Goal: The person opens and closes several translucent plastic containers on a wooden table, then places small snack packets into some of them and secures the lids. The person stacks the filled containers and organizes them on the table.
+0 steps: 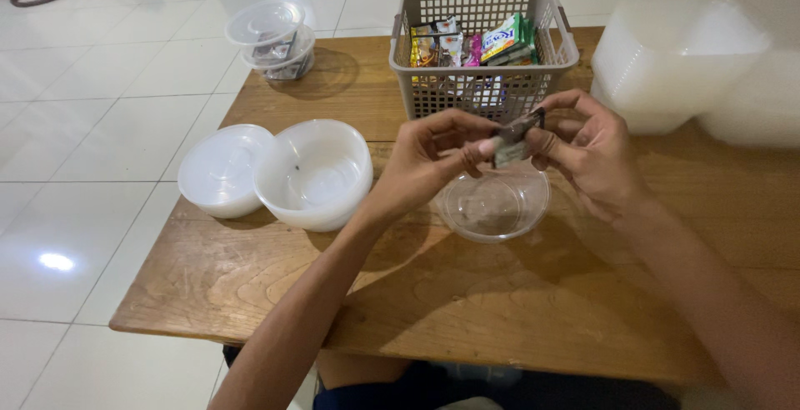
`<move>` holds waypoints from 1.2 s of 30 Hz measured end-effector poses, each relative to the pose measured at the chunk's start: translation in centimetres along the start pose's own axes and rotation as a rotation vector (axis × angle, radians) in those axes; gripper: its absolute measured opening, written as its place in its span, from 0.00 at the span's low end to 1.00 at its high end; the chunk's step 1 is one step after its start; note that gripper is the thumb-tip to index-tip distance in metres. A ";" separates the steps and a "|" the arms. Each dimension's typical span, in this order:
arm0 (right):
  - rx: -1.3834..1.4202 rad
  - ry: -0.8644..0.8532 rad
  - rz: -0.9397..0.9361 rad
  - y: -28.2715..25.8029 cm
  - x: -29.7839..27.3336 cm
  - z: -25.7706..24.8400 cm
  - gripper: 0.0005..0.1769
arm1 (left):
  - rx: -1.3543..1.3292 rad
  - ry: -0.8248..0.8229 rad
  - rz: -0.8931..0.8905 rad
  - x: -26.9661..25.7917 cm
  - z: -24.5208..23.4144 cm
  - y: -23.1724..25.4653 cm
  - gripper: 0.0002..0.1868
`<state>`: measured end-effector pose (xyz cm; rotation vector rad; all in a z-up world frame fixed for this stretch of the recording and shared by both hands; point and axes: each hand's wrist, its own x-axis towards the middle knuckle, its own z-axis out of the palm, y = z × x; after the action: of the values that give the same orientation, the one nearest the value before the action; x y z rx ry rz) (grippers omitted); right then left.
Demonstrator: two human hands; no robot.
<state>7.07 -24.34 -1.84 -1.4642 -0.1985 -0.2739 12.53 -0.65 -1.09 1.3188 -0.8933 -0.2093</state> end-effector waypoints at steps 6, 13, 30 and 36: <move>0.065 0.007 -0.035 1.9 0.2 -0.5 0.12 | 0.001 -0.057 0.049 -0.5 0.9 0.4 0.26; 0.122 -0.162 -0.043 1.5 -0.5 -0.4 0.17 | 0.123 -0.076 0.071 -1.1 1.6 2.2 0.35; 0.245 -0.255 0.159 1.1 -0.6 -1.1 0.20 | 0.391 0.224 0.205 -0.2 -0.2 0.5 0.16; -0.097 -0.182 0.124 0.7 -0.4 -0.6 0.16 | 0.027 0.194 0.074 0.5 -0.4 0.2 0.15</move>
<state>6.89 -24.86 -2.65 -1.5915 -0.2426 -0.0496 13.08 -0.64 -0.72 1.3040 -0.7808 -0.0110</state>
